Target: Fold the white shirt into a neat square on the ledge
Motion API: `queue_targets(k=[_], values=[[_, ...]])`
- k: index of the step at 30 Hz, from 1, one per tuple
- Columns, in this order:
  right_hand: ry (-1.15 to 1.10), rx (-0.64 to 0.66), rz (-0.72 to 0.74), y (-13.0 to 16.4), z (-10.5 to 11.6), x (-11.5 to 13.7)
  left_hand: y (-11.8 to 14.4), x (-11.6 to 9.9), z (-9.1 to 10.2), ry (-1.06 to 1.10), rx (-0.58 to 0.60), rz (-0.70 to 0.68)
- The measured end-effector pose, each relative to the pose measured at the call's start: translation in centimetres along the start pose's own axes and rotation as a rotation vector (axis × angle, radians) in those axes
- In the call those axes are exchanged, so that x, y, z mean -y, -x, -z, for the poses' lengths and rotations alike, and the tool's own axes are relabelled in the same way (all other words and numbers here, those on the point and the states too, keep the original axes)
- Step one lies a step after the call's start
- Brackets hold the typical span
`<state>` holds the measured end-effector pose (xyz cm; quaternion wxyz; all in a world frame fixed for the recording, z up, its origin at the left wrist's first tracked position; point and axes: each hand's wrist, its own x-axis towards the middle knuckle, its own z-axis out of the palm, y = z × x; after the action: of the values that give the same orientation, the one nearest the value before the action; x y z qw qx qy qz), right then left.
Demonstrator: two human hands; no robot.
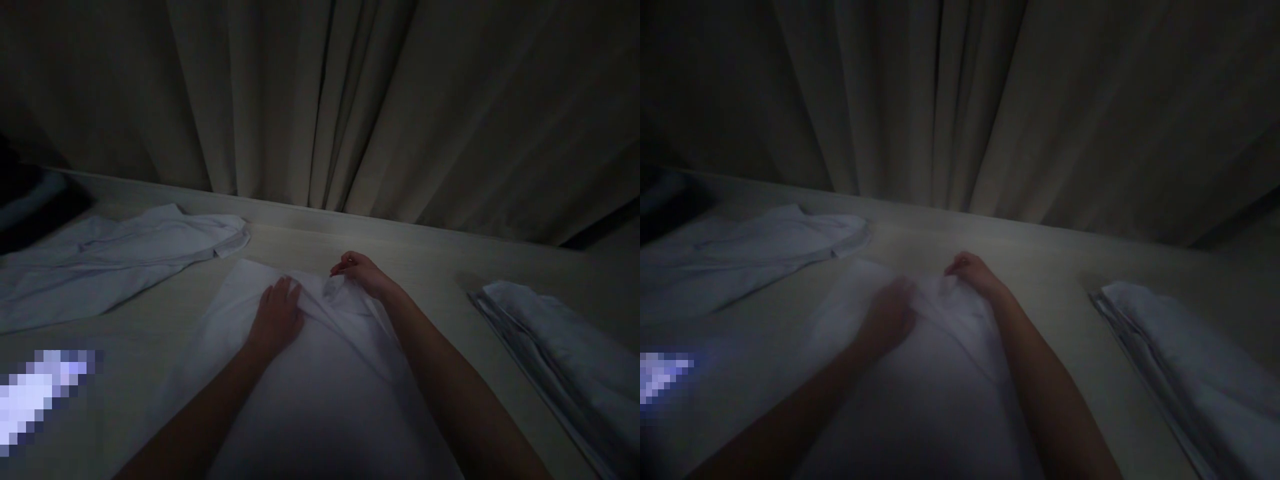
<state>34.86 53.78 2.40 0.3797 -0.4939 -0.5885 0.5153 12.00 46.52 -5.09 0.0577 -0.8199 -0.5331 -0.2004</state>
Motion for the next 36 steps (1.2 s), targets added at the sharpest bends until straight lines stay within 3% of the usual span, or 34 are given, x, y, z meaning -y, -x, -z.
queue_targets(k=[3,7,9,15,20,29,32,36], values=[[0.257,-0.026,-0.09,-0.3,0.5,0.2,-0.1,0.1,0.0,0.012,0.011,0.006],[0.848,0.103,-0.208,-0.4,0.3,1.2,-0.1,0.3,-0.3,0.026,0.01,0.004],[0.99,0.163,-0.203,-0.5,0.0,1.6,-0.1,0.3,-0.5,0.026,-0.001,0.009],[1.009,0.173,-0.068,-0.9,-0.6,2.6,0.1,0.3,-0.4,0.028,-0.004,-0.003],[1.046,0.069,0.068,-1.9,-1.1,1.9,-0.1,0.3,-0.3,0.049,-0.002,0.001],[1.159,-0.028,-0.046,-1.8,-1.8,-1.2,0.0,0.2,0.5,0.043,0.056,-0.041],[1.17,-0.02,-0.019,-1.0,-1.7,-1.0,-1.9,0.4,0.6,0.062,0.022,-0.038],[1.164,-0.024,0.029,-0.6,-1.6,-1.1,-6.7,0.8,-0.2,0.096,0.007,0.125]])
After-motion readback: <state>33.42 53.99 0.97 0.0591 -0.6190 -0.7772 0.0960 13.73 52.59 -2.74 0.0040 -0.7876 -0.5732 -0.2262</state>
